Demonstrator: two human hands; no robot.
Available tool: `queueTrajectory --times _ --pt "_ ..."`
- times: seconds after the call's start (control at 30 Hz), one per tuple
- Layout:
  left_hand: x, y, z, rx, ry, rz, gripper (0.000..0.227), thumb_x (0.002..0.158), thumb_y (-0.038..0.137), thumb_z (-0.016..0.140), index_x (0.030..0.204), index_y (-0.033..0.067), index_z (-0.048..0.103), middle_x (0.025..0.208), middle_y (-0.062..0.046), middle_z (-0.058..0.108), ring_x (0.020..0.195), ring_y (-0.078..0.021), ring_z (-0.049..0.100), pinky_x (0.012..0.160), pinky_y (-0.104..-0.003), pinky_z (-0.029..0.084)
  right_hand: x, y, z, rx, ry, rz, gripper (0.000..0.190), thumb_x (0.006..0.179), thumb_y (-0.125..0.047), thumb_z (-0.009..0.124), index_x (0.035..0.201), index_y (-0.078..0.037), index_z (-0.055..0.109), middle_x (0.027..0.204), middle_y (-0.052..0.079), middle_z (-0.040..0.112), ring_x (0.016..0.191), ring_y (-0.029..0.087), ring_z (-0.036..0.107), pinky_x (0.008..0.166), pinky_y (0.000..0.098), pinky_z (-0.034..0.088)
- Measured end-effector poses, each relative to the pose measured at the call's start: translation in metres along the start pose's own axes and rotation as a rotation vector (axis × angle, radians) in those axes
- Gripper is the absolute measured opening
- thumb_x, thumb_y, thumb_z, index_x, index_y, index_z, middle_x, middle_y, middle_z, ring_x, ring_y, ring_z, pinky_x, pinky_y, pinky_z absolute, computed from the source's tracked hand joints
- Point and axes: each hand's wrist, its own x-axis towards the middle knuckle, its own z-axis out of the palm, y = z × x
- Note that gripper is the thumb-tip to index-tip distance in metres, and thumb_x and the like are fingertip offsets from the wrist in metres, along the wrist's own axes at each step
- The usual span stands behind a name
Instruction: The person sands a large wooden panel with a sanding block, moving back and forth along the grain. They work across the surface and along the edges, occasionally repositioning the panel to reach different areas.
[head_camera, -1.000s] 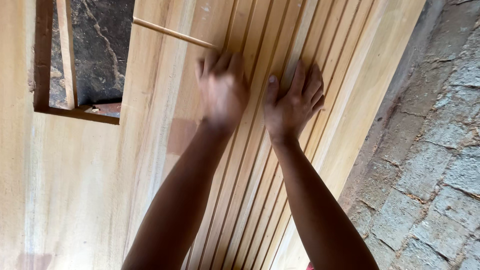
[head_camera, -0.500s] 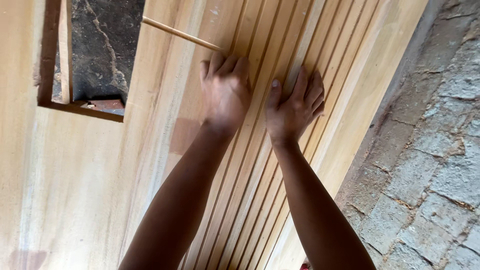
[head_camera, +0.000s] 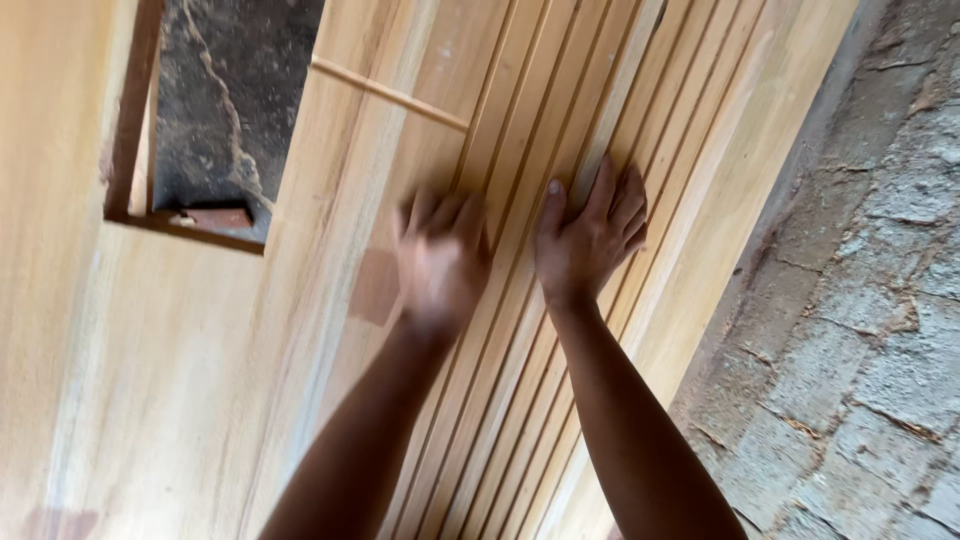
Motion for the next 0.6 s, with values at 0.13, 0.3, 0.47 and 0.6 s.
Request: queueTrajectory --times 0.13,0.3,0.47,0.6 --pt "-0.006 0.002 0.015 0.009 -0.039 -0.024 0.014 0.079 -0.001 0.067 0.089 0.0038 0.075 0.094 -0.015 0.076 0.102 -0.0336 0.066 0.094 -0.05 0.045 -0.01 0.007 -0.001 -0.01 -0.011 0.011 0.063 0.105 -0.048 0.059 0.15 -0.005 0.052 0.156 0.024 0.041 0.144 0.043 0.04 0.117 0.0599 0.029" --pt "0.037 -0.018 0.06 0.227 -0.076 0.041 0.013 0.078 0.007 0.067 0.07 0.0143 0.074 0.077 -0.013 0.073 0.11 -0.032 0.068 0.108 -0.057 0.042 -0.007 0.003 -0.001 0.012 0.02 0.022 0.063 0.103 -0.049 0.061 0.148 -0.006 0.053 0.155 0.024 0.043 0.143 0.043 0.041 0.117 0.0596 0.029" --pt "-0.056 -0.009 -0.006 0.032 -0.013 0.007 0.011 0.094 0.002 0.069 0.099 0.0037 0.078 0.101 -0.012 0.078 0.104 -0.0255 0.069 0.101 -0.041 0.044 -0.003 0.004 -0.004 0.015 -0.012 0.035 0.063 0.104 -0.048 0.06 0.15 -0.006 0.052 0.155 0.024 0.041 0.142 0.042 0.04 0.116 0.0604 0.03" --pt "-0.089 0.007 -0.05 0.101 -0.096 -0.084 0.014 0.093 0.012 0.073 0.105 0.0053 0.078 0.085 -0.007 0.073 0.088 -0.026 0.066 0.083 -0.042 0.042 -0.009 0.005 -0.001 0.005 -0.031 0.044 0.062 0.104 -0.048 0.06 0.15 -0.008 0.052 0.156 0.023 0.04 0.144 0.042 0.039 0.114 0.0613 0.031"
